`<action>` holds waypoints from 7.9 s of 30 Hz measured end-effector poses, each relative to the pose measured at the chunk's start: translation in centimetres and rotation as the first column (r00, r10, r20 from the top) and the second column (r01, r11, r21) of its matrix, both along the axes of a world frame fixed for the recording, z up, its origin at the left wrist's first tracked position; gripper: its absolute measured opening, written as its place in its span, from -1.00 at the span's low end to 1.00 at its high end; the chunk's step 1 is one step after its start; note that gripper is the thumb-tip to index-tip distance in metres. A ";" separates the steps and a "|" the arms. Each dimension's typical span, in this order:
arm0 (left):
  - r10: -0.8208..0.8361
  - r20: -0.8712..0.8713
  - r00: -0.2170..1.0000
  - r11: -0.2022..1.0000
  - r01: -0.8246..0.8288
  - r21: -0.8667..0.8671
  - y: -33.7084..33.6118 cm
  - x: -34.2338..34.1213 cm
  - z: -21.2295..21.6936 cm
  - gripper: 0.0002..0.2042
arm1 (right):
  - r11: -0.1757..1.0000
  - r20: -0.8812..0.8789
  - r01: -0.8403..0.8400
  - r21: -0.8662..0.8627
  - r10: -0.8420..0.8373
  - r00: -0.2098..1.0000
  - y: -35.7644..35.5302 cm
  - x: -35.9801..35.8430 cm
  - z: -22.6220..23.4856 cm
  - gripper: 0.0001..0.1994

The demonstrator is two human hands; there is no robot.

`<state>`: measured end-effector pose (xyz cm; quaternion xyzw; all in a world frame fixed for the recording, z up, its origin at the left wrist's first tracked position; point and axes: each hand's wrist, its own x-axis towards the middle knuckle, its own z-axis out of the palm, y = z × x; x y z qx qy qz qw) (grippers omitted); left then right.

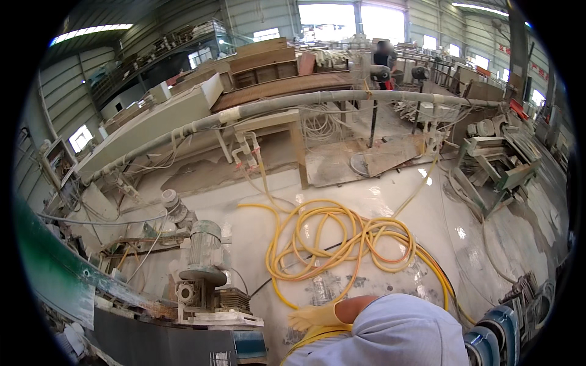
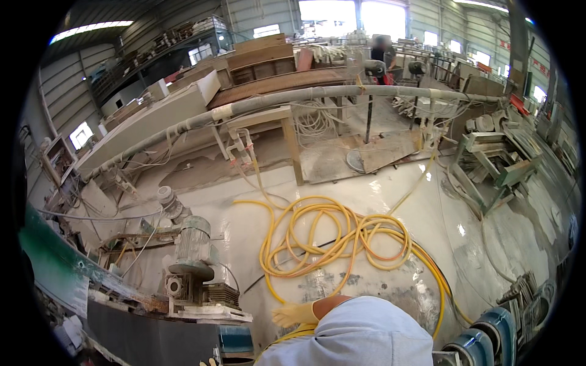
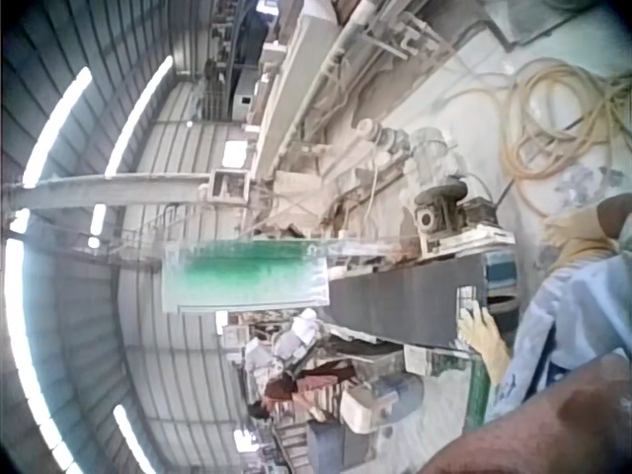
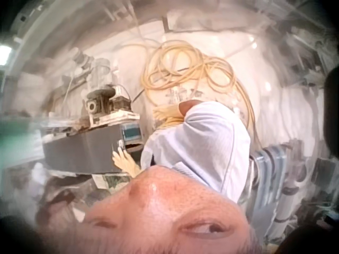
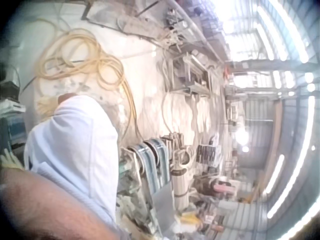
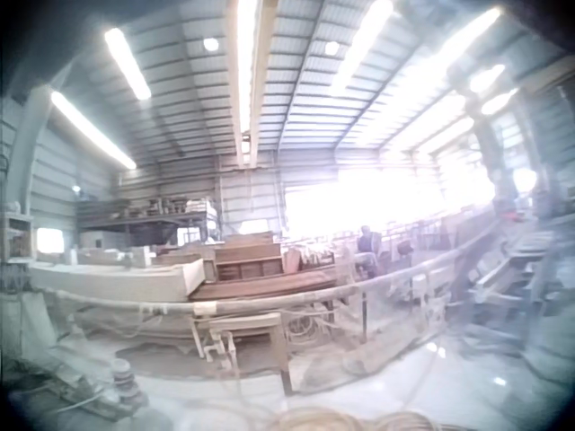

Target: The person repeatedly picks up dark rectangular slabs from a conveyor belt and places them onto a stack. The person wears yellow gloves and handles the slabs one at a time in a repetitive loop throughout the clip.

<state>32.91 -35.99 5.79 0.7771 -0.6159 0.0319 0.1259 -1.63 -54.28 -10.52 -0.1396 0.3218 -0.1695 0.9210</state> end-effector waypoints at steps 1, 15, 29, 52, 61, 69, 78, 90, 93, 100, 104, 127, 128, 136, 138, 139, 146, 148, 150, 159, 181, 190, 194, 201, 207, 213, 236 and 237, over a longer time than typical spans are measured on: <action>0.032 0.013 0.999 0.999 -0.032 -0.006 0.8 0.1 -0.1 -0.54 | 1.000 0.061 0.000 0.026 -0.001 0.998 -0.5 0.3 -0.8 -0.73; 0.521 0.058 0.851 0.802 -0.466 -0.373 20.5 -1.6 -8.8 -0.64 | -0.005 -0.532 -0.532 -0.847 -0.024 0.847 -2.6 10.2 9.8 -0.62; 0.870 -0.293 0.397 0.373 -0.918 -0.134 29.9 -24.1 -13.9 -0.70 | -0.754 -0.293 -0.080 -0.651 0.153 0.944 -1.4 25.8 15.2 -0.74; 0.883 -0.469 -0.034 -0.159 -0.960 -0.230 19.1 -32.9 -7.9 -0.72 | -0.621 -0.192 0.407 -0.670 0.675 0.713 6.3 36.3 16.6 -0.83; 0.841 -0.450 -0.300 -0.417 -0.890 -0.185 19.0 -45.3 -6.9 -0.70 | -0.622 -0.223 0.358 -0.696 0.662 0.715 -1.5 33.5 16.2 -0.82; 0.567 -0.772 -0.286 -0.773 -0.510 -0.378 26.6 -58.5 -7.1 -0.73 | -0.758 -0.292 0.261 -0.598 0.510 0.809 -12.9 28.0 12.2 -0.73; 0.429 -0.232 -0.873 -0.819 -0.267 -0.508 40.1 -66.4 -5.3 -0.63 | -0.751 -0.229 0.169 -0.639 0.394 0.890 -2.2 25.3 6.1 -0.73; 0.676 0.053 -0.735 -0.655 -0.632 -0.413 60.8 -65.1 -3.2 -0.58 | -0.695 -0.533 0.345 -0.631 0.711 0.458 37.7 16.5 7.3 -0.75; 0.605 0.022 -0.796 -0.782 -0.600 -0.168 63.3 -62.5 -2.4 -0.49 | -0.758 -0.620 0.188 -0.624 0.627 0.472 38.9 12.6 10.4 -0.76; 0.743 0.168 -0.647 -0.589 -0.753 -0.293 58.1 -61.1 4.9 -0.62 | -0.889 -0.941 -0.391 -0.238 0.111 0.320 35.3 15.0 4.2 -0.67; 0.749 0.052 -0.661 -0.650 -0.747 -0.136 60.7 -62.1 -0.2 -0.51 | -0.861 -0.950 -0.433 -0.268 0.162 0.266 36.7 15.7 0.4 -0.69; 0.797 0.167 -0.581 -0.552 -0.812 -0.190 73.4 -59.8 -9.1 -0.45 | -0.828 -0.950 -0.470 -0.305 0.236 0.203 39.6 18.0 -1.7 -0.68; 0.793 0.171 -0.584 -0.558 -0.810 -0.179 73.0 -59.2 -8.3 -0.41 | -0.839 -0.953 -0.456 -0.296 0.227 0.201 39.9 18.1 -1.9 -0.68; 0.626 0.566 -0.537 -0.619 -0.783 -0.059 68.4 -55.4 -0.8 -0.34 | -0.831 -0.938 -0.437 -0.344 0.320 0.130 40.8 16.3 -0.8 -0.65; 0.617 0.518 -0.592 -0.686 -0.727 -0.014 68.5 -54.8 0.1 -0.23 | -0.833 -0.931 -0.417 -0.365 0.324 0.167 40.8 16.6 -1.5 -0.66; 0.606 0.505 -0.614 -0.706 -0.708 -0.014 68.9 -54.6 -0.7 -0.22 | -0.817 -0.917 -0.418 -0.398 0.345 0.199 40.0 16.7 -2.5 -0.66; 0.593 0.476 -0.650 -0.740 -0.673 0.004 69.8 -53.7 -1.9 -0.18 | -0.840 -0.947 -0.440 -0.318 0.265 0.179 36.2 17.6 -5.8 -0.66; 0.614 0.362 -0.701 -0.770 -0.633 0.079 68.7 -52.5 0.0 -0.16 | -0.853 -0.953 -0.428 -0.299 0.241 0.185 35.6 17.7 -7.3 -0.66; 0.622 0.279 -0.732 -0.774 -0.630 0.072 68.4 -51.2 0.8 -0.17 | -0.849 -0.958 -0.446 -0.283 0.226 0.177 35.5 18.3 -7.7 -0.66; 0.576 0.478 -0.663 -0.727 -0.683 -0.069 69.6 -53.7 -2.1 -0.09 | -0.810 -0.922 -0.442 -0.384 0.362 0.138 42.6 18.0 -1.5 -0.68; 0.661 0.305 -0.685 -0.727 -0.685 0.038 69.5 -52.6 -0.6 -0.12 | -0.850 -0.962 -0.450 -0.274 0.240 0.131 39.7 18.0 -4.9 -0.64; 0.576 -0.025 -0.817 -0.804 -0.572 0.165 69.6 -49.9 0.9 -0.07 | -0.857 -0.837 -0.084 -0.509 0.469 0.281 37.5 18.8 -8.5 -0.57; 0.591 0.107 -0.800 -0.796 -0.600 -0.087 70.3 -53.7 -3.2 -0.14 | -0.813 -0.874 -0.341 -0.472 0.481 0.063 38.6 18.4 -7.6 -0.63; 0.582 0.083 -0.809 -0.807 -0.587 -0.057 69.8 -53.8 -2.9 -0.16 | -0.840 -0.906 -0.350 -0.414 0.416 0.072 39.4 18.4 -4.4 -0.66; 0.593 0.072 -0.802 -0.800 -0.597 -0.067 69.8 -53.1 -2.7 -0.16 | -0.820 -0.900 -0.399 -0.410 0.435 0.031 38.9 19.2 -7.7 -0.69; 0.592 0.082 -0.802 -0.799 -0.597 -0.073 69.7 -53.2 -2.5 -0.16 | -0.811 -0.895 -0.407 -0.421 0.443 0.043 38.7 19.2 -8.9 -0.68; 0.555 0.011 -0.832 -0.832 -0.555 0.023 69.6 -53.1 -2.4 -0.16 | -0.863 -0.913 -0.310 -0.399 0.406 0.047 39.3 19.2 -9.3 -0.67; 0.557 0.011 -0.830 -0.830 -0.557 0.025 69.7 -53.1 -2.4 -0.16 | -0.854 -0.904 -0.308 -0.419 0.426 0.048 39.2 19.2 -9.4 -0.68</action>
